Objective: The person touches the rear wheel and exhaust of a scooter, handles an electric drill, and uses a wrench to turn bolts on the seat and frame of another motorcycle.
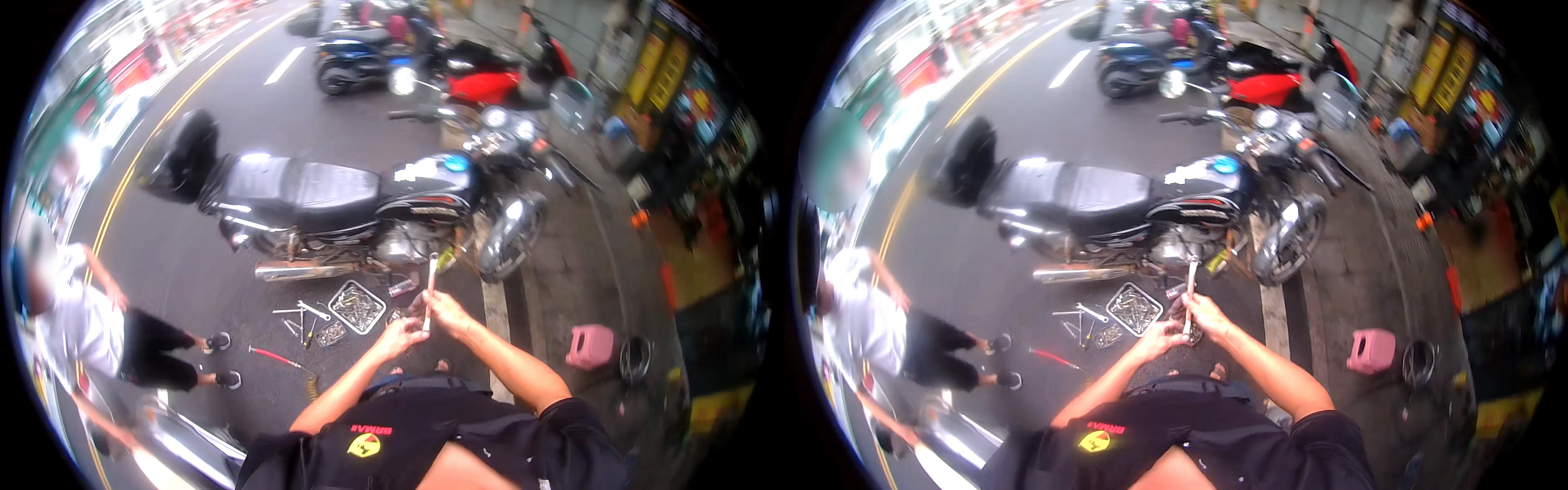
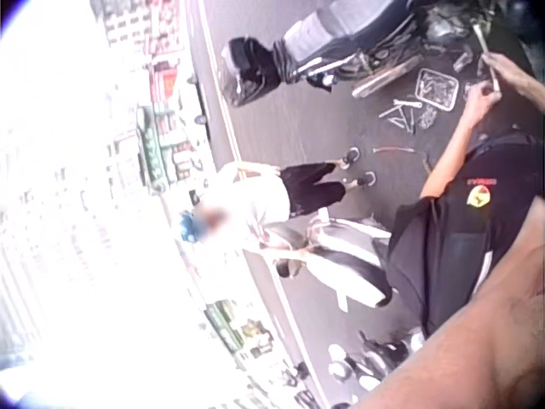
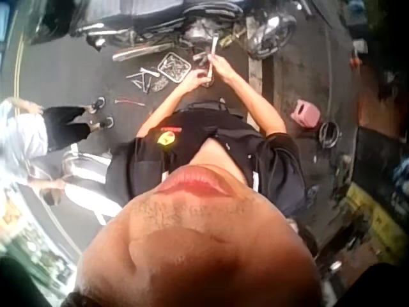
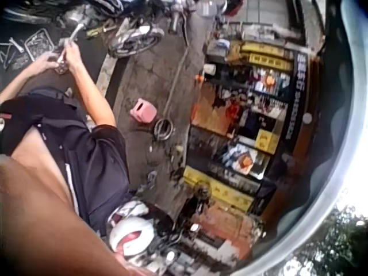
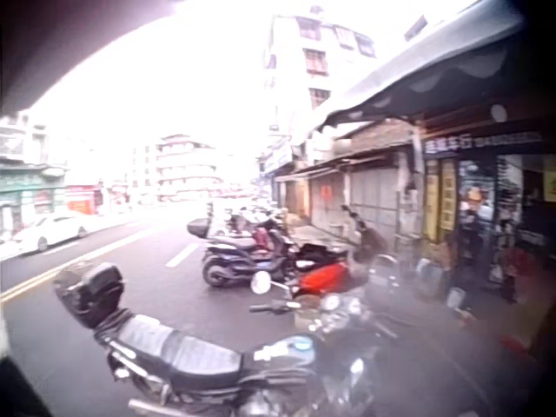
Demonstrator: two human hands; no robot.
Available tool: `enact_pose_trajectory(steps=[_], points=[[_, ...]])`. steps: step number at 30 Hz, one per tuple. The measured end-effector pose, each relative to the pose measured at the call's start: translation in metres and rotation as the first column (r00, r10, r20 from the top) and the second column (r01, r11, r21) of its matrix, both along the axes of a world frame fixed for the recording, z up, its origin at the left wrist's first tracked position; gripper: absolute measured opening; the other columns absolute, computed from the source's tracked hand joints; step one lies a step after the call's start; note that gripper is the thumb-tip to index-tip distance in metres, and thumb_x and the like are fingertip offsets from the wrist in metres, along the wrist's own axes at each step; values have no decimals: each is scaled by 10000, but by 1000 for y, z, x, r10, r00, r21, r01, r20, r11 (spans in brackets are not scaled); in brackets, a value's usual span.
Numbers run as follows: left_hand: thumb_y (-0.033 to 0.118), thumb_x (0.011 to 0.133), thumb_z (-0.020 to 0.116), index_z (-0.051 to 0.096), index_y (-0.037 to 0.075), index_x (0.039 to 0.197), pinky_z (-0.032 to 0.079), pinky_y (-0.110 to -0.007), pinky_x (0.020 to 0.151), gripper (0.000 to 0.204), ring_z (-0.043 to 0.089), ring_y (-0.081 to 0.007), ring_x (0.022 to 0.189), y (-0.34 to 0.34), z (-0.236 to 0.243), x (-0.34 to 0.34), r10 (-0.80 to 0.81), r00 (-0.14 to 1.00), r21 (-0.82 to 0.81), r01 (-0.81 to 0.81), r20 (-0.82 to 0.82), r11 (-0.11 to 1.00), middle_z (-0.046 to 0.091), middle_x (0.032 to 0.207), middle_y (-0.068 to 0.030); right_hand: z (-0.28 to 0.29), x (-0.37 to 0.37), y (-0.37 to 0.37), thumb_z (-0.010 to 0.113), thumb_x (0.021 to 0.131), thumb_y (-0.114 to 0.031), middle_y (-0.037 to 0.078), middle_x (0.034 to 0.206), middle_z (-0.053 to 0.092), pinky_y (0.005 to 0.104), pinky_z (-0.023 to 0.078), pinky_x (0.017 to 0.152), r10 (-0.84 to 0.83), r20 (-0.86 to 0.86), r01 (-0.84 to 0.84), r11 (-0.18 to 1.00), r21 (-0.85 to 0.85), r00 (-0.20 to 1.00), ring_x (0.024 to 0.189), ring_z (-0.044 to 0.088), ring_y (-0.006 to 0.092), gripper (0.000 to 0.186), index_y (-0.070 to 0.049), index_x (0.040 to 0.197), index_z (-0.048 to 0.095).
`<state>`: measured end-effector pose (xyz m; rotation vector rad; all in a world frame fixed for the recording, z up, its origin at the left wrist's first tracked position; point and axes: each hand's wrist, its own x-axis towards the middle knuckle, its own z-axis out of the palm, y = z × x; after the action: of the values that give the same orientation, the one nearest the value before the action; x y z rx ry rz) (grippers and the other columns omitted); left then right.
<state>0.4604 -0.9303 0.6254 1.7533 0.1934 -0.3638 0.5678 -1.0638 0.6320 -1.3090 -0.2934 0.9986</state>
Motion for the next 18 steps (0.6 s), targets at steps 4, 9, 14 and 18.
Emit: enact_pose_trajectory(steps=[4, 9, 14, 18], points=[[210, 816, 625, 618, 11, 912, 455, -239, 649, 221, 554, -82, 724, -19, -17, 45, -224, 974, -195, 214, -32, 957, 619, 775, -23, -1, -19, -74, 458, 907, -338, 135, 900, 601, 377, 489, 761, -460, -304, 525, 829, 189, 835, 857, 601, 247, 316, -32, 920, 533], [205, 823, 600, 615, 19, 929, 359, -215, 467, 215, 467, -52, 542, -66, 18, 83, -142, 981, -114, 157, 136, 981, 559, 672, -11, -57, -68, -229, 427, 919, -357, 29, 633, 497, 286, 428, 450, -873, -266, 857, 467, -219, 408, 493, 473, 133, 318, -58, 883, 528], [203, 853, 561, 558, 46, 963, 276, -207, 393, 191, 348, -52, 423, -60, -19, 81, 17, 902, -410, -213, -432, 887, 463, 588, 34, -56, -144, -305, 412, 916, -410, -13, 541, 401, 241, 310, 325, -983, -138, 882, 169, -439, 120, 371, 340, 84, 370, -61, 870, 529], [246, 849, 562, 510, 108, 861, 280, -227, 393, 148, 326, -70, 420, -51, -35, 102, 49, 830, -370, -299, -555, 880, 391, 565, 39, -78, -168, -342, 391, 932, -350, 8, 555, 430, 224, 309, 328, -997, -59, 826, -6, -564, -47, 372, 350, 73, 289, -87, 914, 509]])
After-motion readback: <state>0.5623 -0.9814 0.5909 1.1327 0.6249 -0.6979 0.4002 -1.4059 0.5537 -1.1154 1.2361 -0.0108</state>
